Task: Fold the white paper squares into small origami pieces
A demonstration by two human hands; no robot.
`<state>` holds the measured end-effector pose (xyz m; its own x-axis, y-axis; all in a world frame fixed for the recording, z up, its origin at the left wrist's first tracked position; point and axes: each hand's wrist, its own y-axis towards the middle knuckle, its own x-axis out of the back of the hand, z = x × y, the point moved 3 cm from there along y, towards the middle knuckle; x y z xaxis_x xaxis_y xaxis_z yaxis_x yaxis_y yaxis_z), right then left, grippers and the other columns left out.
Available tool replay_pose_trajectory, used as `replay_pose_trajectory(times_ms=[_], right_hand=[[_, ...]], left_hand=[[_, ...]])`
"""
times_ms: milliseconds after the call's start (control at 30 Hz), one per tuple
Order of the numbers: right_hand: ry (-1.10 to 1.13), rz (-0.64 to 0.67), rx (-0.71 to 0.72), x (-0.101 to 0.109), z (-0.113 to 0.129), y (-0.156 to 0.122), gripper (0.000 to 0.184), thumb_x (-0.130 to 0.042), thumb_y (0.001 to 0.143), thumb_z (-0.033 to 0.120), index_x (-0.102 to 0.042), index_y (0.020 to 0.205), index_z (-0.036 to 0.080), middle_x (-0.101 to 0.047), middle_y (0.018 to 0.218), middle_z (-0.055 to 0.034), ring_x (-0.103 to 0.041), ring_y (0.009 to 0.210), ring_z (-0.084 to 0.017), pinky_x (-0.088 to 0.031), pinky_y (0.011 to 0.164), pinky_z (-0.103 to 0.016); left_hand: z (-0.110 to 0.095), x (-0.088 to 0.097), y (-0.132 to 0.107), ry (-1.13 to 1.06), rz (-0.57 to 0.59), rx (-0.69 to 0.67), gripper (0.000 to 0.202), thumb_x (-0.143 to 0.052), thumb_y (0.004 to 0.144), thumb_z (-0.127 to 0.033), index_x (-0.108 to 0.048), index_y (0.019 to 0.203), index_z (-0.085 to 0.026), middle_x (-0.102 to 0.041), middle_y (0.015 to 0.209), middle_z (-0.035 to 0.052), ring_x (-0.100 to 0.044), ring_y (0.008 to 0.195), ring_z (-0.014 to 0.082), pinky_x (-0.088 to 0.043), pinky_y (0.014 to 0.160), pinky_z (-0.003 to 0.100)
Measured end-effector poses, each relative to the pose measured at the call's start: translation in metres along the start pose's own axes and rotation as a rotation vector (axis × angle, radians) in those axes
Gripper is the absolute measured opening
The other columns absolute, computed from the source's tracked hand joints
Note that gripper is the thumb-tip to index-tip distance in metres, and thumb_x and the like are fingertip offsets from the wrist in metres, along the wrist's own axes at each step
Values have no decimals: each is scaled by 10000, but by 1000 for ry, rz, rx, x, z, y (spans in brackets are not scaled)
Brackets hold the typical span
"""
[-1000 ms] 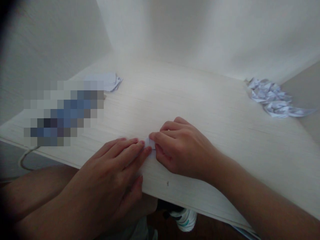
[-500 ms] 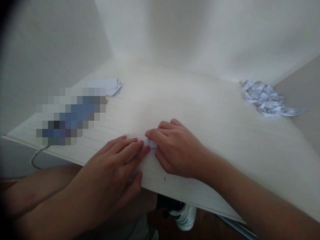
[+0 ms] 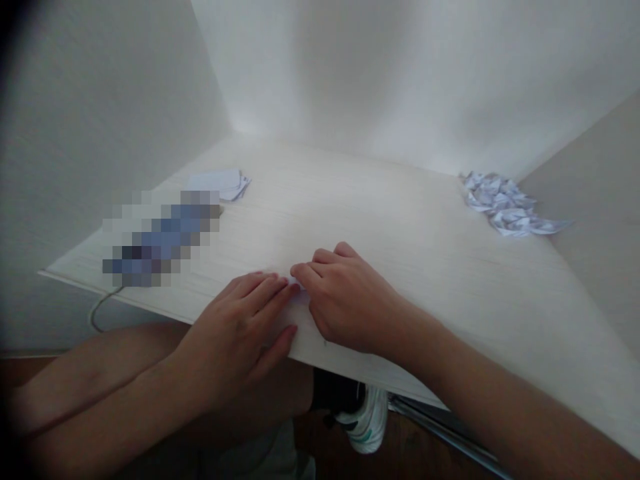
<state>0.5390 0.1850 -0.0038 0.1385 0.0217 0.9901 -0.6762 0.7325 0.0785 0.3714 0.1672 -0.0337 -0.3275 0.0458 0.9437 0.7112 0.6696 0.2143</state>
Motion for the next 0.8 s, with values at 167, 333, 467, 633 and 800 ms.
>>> replay_pose_trajectory(times_ms=[167,333,467,633,800], right_hand=[[-11,27,-49,-2,1,1,282,-518,892,104,-661,1135,125,-709,963,-111,-609,882,-258,-328,842,-378],[-53,-22,-77,-9,9,-4,270,-482,909,107,-645,1123,116,-723,980,-121,-619,935,-266,-336,858,-385],[-87,-82,-124,-13,18,-9,240,-452,939,108,-652,1071,119,-729,960,-128,-606,899,-257,-357,858,-389],[-33,-106,-137,-18,24,-20,310,-469,983,151,-616,1249,92,-735,1151,-172,-649,1051,-281,-388,998,-434],[-6,-115,-176,-21,29,-45,437,-430,978,128,-544,1395,70,-683,1344,-207,-634,1225,-307,-362,1101,-503]], left_hand=[[-1,2,2,33,-18,-3,404,-561,975,-345,-648,1257,-67,-666,1179,137,-578,1103,308,-500,1037,490],[-4,8,6,80,-25,-4,382,-570,953,-354,-673,1197,-79,-681,1130,143,-600,1050,319,-508,977,486],[-8,11,9,116,-37,-21,330,-564,941,-333,-691,1130,-93,-690,1117,148,-611,1042,323,-499,961,481],[-11,14,8,158,-27,-11,381,-529,959,-347,-693,1170,-75,-694,1125,166,-614,1065,332,-492,929,482],[-13,15,7,177,26,-3,404,-499,972,-358,-722,1141,-66,-681,1162,191,-608,1103,349,-476,944,488]])
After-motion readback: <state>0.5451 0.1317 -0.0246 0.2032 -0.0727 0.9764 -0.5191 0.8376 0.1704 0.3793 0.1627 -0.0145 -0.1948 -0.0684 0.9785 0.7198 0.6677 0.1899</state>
